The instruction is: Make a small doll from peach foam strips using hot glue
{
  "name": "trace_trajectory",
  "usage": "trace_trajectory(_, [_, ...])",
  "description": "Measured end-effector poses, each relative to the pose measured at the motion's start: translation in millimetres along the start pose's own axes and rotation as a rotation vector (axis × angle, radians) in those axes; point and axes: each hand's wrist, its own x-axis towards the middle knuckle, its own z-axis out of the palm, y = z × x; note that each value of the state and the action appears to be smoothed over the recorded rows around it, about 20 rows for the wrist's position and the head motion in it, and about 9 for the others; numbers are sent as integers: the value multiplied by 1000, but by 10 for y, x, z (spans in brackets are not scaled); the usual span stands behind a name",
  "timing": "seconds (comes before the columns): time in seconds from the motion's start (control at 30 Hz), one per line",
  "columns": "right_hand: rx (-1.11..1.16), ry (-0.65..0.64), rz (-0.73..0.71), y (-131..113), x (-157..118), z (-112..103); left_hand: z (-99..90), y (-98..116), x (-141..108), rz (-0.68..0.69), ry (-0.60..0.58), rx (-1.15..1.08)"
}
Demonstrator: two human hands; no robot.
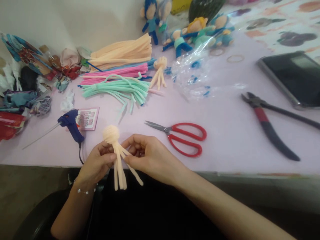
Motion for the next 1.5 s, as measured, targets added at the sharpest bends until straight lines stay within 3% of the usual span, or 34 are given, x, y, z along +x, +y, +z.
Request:
trace_trajectory(0.3, [-250,80,-123,-21,-56,51,-32,-17,-12,29,-25,35])
trace_trajectory(0.6, [-691,85,-602,-15,-104,-30,-29,2,-52,71,-43,62])
trace_trajectory(0.73, [-825,95,-702,-55,-114,-76,-44,4,-47,48,-48,47])
trace_trajectory(0.83, [-788,107,-747,-88,-120,-92,-46,5,-42,27,-59,30])
trace_trajectory(1.03, [-623,172,-724,-94,-126,-46,-33,13,-44,30,-49,12])
trace_trajectory(1.4, [-368,220,-406,-97,-96,9,-40,-1,-60,66,-52,53])
trace_trajectory(1.5, [-362,226,-404,-74,-82,25,-45,-15,-51,96,-40,43])
